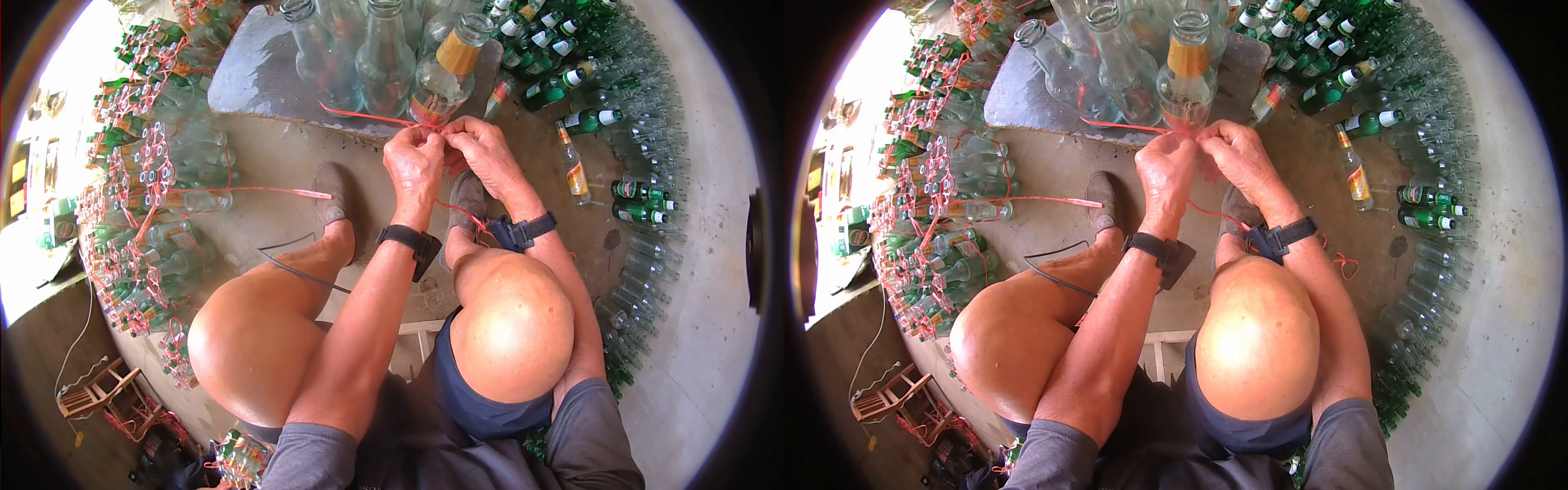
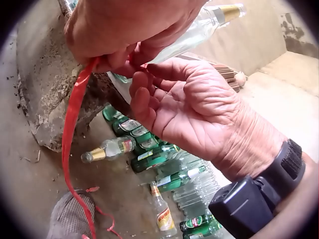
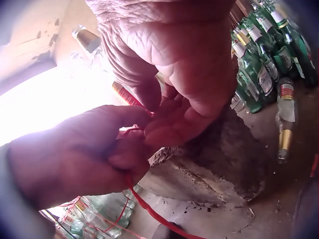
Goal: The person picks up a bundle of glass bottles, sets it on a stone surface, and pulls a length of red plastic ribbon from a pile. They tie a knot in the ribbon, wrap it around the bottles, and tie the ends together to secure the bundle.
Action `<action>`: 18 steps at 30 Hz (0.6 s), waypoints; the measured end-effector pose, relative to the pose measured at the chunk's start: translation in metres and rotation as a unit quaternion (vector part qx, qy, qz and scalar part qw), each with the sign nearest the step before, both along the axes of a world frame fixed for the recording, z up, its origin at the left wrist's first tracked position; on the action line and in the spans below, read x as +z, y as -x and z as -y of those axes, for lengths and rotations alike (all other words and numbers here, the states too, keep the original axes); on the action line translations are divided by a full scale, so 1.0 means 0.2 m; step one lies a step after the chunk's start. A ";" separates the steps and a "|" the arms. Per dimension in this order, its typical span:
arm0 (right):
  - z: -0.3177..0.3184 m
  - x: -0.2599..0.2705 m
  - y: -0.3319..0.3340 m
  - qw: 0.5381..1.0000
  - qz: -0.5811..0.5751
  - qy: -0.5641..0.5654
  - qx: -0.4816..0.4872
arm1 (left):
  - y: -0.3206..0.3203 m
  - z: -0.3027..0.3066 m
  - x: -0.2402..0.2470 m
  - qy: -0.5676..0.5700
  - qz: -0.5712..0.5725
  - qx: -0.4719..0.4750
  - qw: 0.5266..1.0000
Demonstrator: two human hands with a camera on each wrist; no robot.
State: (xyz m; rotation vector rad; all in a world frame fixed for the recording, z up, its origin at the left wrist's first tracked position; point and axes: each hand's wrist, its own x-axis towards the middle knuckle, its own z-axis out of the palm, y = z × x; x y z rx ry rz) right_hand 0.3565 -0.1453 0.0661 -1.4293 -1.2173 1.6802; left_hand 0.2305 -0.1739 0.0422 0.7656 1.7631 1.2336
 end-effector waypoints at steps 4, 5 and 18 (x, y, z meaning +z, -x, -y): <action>0.00 -0.03 -0.02 1.000 0.002 -0.018 0.006 | 0.00 0.00 0.03 0.011 0.071 0.007 0.997; 0.00 -0.04 -0.02 1.000 0.000 -0.027 0.010 | 0.01 0.00 0.03 0.026 0.108 0.006 0.994; -0.02 -0.08 -0.06 0.989 -0.116 0.093 0.014 | 0.10 -0.01 0.04 0.092 0.229 -0.043 0.968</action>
